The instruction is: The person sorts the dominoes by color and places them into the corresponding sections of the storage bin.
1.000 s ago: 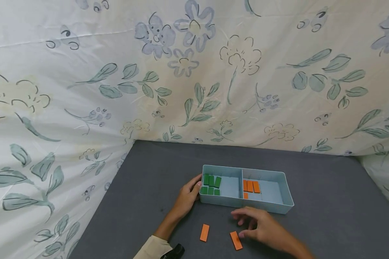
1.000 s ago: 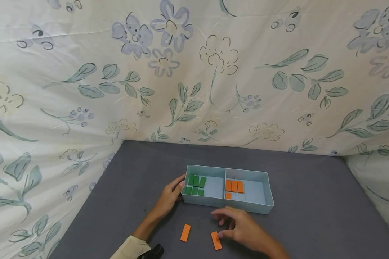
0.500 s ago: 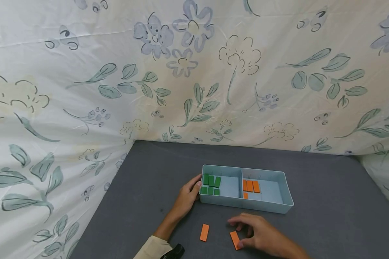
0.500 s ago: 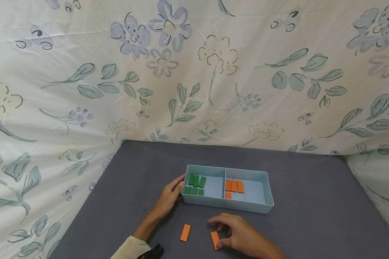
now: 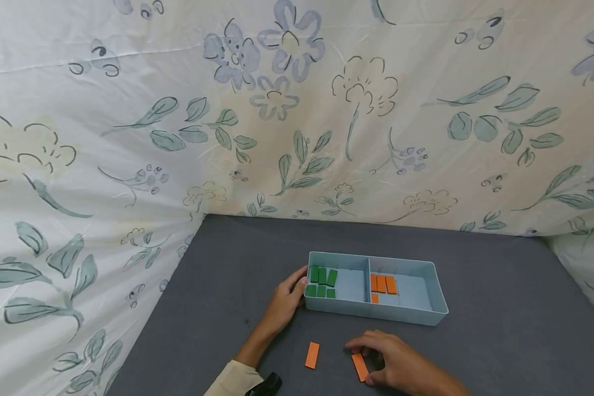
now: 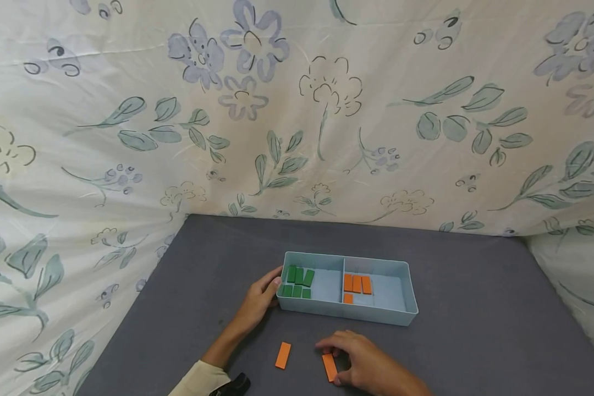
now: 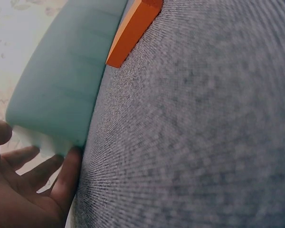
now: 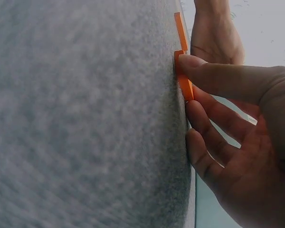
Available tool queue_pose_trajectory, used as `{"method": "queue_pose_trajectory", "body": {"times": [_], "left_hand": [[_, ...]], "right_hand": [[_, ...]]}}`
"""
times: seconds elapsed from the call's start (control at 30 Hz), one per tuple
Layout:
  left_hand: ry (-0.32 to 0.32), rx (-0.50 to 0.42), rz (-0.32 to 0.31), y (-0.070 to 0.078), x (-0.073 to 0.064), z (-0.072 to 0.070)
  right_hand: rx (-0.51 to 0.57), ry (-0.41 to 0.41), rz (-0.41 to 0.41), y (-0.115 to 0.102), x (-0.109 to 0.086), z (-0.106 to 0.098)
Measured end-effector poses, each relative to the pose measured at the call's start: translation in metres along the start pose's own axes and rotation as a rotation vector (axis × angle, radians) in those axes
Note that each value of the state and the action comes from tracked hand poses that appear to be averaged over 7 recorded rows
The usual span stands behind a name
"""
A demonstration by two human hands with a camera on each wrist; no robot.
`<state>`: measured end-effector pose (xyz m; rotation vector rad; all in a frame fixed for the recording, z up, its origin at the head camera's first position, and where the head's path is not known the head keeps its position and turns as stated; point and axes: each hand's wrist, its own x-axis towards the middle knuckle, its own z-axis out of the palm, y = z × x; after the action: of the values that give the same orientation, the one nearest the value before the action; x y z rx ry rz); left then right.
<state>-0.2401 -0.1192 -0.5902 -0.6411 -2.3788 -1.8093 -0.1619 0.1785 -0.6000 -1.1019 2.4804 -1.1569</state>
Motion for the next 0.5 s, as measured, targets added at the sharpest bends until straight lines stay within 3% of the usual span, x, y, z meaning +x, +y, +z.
{"method": "queue_pose_trajectory", "body": {"times": [0.5], "left_hand": [[0.001, -0.003, 0.008, -0.002, -0.0019, -0.0004]], "right_hand": [[-0.059, 0.013, 0.016, -0.0009, -0.0014, 0.0062]]}}
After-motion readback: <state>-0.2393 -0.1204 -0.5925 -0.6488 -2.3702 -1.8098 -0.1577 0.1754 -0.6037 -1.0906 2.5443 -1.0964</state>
